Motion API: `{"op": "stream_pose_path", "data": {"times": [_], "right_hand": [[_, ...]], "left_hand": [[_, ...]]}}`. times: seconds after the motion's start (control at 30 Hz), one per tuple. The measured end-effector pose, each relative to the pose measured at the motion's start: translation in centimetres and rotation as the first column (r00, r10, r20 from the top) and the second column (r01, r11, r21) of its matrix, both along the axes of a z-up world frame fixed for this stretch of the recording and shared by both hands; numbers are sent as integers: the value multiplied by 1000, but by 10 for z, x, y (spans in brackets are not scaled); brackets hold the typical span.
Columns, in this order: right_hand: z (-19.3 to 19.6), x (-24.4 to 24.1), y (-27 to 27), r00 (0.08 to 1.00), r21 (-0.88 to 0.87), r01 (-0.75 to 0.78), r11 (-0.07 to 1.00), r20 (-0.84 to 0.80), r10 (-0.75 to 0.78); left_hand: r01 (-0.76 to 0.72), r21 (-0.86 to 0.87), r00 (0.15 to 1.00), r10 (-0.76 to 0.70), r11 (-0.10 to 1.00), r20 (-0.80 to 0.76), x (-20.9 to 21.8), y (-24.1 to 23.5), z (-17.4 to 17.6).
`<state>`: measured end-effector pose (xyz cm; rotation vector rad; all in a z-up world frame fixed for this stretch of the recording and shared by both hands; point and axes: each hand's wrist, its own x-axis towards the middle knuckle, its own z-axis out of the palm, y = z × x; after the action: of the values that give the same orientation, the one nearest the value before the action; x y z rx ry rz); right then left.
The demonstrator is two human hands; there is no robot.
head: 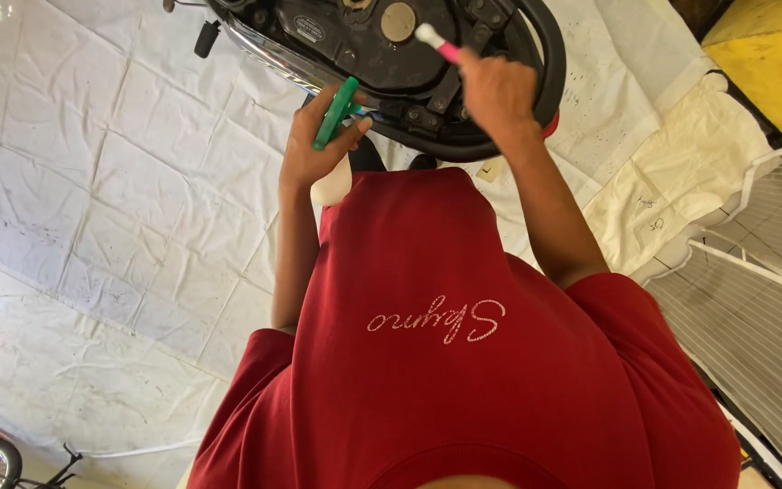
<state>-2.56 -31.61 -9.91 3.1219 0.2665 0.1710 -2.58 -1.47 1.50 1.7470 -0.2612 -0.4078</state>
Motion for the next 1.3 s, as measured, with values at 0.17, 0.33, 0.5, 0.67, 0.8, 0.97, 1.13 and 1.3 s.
{"op": "stream_pose_path", "data": {"times": [0.17,0.33,0.5,0.67,0.8,0.97,1.13,1.3], "right_hand": [[-18,-1,3,942,1,-151,989,-304,144],[13,-13,19,985,58,-103,993,-132,110],[2,-17,24,939,13,-90,996,-333,89],[38,-31,54,966,101,-96,990,-230,118],[12,-20,38,953,-113,-25,993,-301,-10],[22,-32,62,975,-112,-164,980,-170,144],[20,-16,41,990,-144,81,986,-107,-96],[35,-15,25,983,121,-68,990,-163,88]], "left_hand": [[-31,29,998,33,999,-58,-4,-3,-3],[11,40,995,-15,999,95,8,11,-10],[58,-13,992,-56,998,115,25,34,-3],[147,-78,986,-140,986,87,44,60,-8],[159,-66,987,-157,985,30,53,77,-11],[272,-76,955,-259,959,147,58,95,-18],[284,-86,954,-273,955,120,60,105,-20],[251,-3,954,-247,968,169,61,107,-21]]}}
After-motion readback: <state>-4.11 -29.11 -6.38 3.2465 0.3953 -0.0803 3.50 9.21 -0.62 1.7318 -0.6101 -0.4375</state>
